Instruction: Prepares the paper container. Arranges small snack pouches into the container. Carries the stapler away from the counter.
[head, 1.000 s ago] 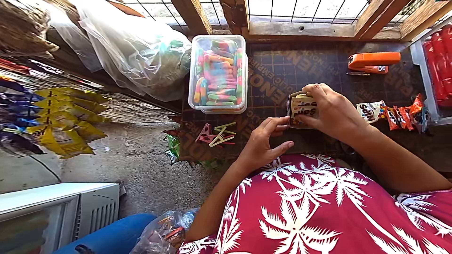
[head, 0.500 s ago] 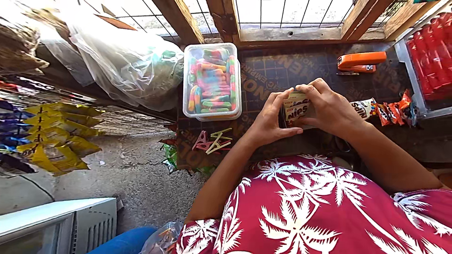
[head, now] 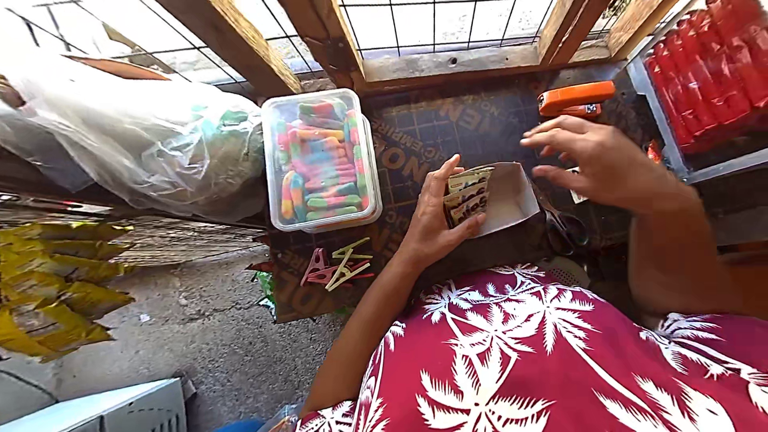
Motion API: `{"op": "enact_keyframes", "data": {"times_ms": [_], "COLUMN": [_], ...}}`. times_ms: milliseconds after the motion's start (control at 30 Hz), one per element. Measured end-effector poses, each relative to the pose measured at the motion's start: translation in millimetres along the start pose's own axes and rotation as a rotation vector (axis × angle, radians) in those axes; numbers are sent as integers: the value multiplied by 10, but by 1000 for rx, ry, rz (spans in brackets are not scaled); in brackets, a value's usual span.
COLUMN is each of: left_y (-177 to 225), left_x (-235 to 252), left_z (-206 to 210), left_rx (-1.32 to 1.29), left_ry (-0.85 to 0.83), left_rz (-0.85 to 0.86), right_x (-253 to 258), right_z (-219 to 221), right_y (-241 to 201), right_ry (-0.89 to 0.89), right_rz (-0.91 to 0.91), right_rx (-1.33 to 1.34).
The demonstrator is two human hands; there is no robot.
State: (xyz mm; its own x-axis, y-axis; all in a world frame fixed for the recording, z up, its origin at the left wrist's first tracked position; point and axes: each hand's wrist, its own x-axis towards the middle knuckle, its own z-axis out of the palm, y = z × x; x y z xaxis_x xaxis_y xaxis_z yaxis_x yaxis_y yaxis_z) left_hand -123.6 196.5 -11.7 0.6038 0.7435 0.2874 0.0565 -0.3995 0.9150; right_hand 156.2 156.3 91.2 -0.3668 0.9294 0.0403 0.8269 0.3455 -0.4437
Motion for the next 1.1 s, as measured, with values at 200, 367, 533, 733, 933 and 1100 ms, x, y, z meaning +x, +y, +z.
{"op": "enact_keyframes", "data": {"times_ms": [200,367,533,733,933,1100], "left_y": [30,53,46,56,63,60], "left_x": [-8,-21,-29,-29,-22,-20], "left_z": [-13,-30,-53,-104,-93,-90], "left_rx": [-61,-46,-70,-111,-132,-79], "left_ry": [3,12,28,5,-12,-15], "left_rz": [-22,12,44,6,-10,86], "right_x": [-270,-275,-275,-91,135,104], "right_z": [-79,-87,-257,100,611,743], "right_y": [505,670,296,-308,-529,-589], "right_ry": [-393,-263,199,275,93,154], "right_rz": [506,345,80,-197,-320,-233], "right_rx": [-242,-102,104,399,317,348]}}
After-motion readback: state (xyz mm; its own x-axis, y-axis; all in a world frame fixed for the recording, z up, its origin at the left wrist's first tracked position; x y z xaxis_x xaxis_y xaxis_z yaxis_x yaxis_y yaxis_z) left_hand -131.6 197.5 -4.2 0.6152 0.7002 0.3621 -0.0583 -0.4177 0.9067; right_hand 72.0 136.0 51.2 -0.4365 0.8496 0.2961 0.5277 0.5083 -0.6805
